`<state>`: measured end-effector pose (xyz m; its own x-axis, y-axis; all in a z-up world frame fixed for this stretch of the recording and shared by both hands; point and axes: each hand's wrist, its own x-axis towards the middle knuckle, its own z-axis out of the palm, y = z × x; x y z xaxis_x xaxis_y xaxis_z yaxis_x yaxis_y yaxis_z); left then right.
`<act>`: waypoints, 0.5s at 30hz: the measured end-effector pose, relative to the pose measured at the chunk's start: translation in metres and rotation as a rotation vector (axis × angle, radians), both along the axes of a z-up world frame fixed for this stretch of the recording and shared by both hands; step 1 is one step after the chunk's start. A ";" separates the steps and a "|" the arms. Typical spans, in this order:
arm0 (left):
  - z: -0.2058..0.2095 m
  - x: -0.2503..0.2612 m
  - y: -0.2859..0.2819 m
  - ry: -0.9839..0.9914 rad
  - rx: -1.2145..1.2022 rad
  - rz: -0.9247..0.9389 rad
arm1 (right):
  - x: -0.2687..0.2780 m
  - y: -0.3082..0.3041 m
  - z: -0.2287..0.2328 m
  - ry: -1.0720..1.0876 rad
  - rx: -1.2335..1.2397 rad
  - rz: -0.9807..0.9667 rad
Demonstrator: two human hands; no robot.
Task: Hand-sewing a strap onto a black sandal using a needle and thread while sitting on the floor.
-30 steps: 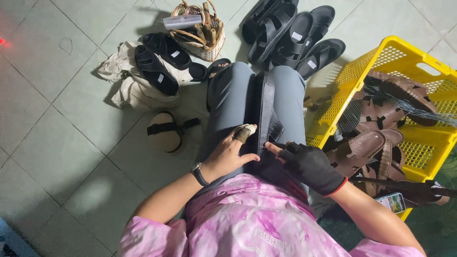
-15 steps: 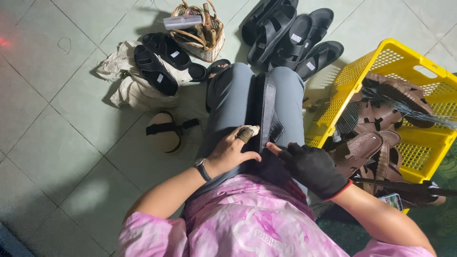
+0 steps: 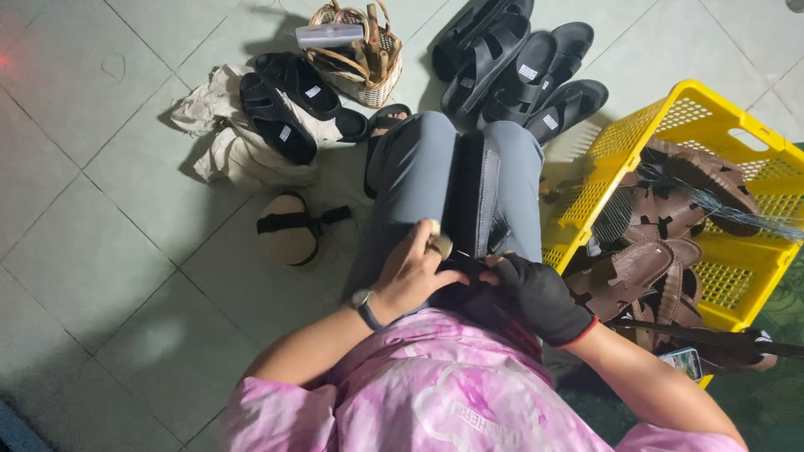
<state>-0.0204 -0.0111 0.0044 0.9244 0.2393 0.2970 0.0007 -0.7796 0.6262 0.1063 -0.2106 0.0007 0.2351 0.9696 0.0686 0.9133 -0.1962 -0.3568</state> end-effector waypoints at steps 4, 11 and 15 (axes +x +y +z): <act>0.014 -0.023 -0.003 0.034 -0.480 0.020 | -0.008 0.005 0.011 -0.030 -0.057 -0.058; -0.017 -0.007 -0.010 0.111 -1.119 0.038 | -0.007 0.006 0.006 0.221 0.129 -0.155; -0.046 -0.006 -0.027 0.158 -0.761 0.046 | -0.001 0.001 0.014 -0.015 0.223 0.050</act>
<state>-0.0268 -0.0386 -0.0417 0.9262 0.3640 -0.0986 0.1563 -0.1327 0.9788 0.1057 -0.2099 0.0146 0.1848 0.9404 0.2856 0.9256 -0.0688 -0.3723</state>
